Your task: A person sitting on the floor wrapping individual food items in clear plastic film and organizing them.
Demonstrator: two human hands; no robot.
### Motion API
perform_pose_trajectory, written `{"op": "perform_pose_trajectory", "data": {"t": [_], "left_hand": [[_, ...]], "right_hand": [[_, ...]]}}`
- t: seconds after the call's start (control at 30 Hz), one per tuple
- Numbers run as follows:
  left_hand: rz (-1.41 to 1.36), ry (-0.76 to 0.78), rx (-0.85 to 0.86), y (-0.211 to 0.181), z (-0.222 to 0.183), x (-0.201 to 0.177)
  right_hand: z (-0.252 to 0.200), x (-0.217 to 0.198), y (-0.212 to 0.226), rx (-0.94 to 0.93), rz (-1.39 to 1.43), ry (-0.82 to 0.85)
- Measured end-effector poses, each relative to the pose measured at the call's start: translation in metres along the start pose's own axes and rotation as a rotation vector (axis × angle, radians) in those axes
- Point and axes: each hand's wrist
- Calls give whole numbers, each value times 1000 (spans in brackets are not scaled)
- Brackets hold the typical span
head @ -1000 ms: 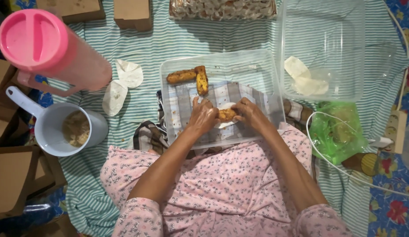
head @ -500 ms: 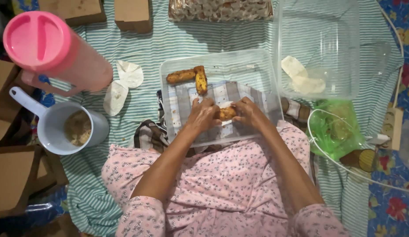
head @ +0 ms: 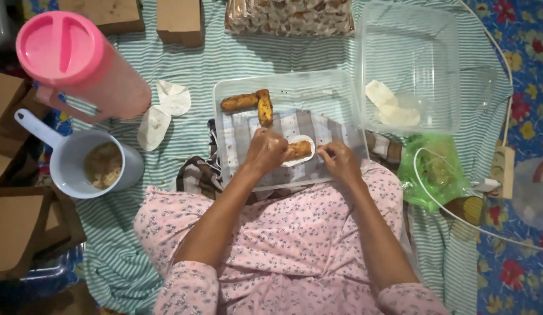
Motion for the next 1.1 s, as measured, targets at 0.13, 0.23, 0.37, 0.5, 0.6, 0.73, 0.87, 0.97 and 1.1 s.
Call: {"op": "perform_pose_trajectory", "data": {"t": [0.13,0.23,0.37,0.5,0.6,0.73,0.87,0.97,1.1], "left_hand": [[-240,91,-17,-16,-2,-40],[-46,85,-120,-12,-7,-33],[-209,112,-177,-5,-15,-16],[-205,178,-277,-5,-26,-8],[-34,55,-189,14,-24,14],[-114,75,-149,9,-10,28],[-65,206,-156,-4,-2,31],[-35,279,-192,-6,2,28],[-32,330,-225,-10,7,26]], "right_hand": [[-1,4,-12,81,-60,3],[1,3,-11,26,-32,-33],[0,5,-8,144,-36,39],[-2,-3,8,91,18,54],[-7,-6,17,99,61,67],[0,0,6,112,70,79],[6,4,-7,185,66,163],[5,0,7,239,78,208],[15,5,-10,251,80,209]]}}
Point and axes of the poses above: each hand's wrist, its own z-axis towards the middle knuckle, its own x-axis out of the palm, y = z × x, and after that the axes turned 11 degrees about y, right-handed
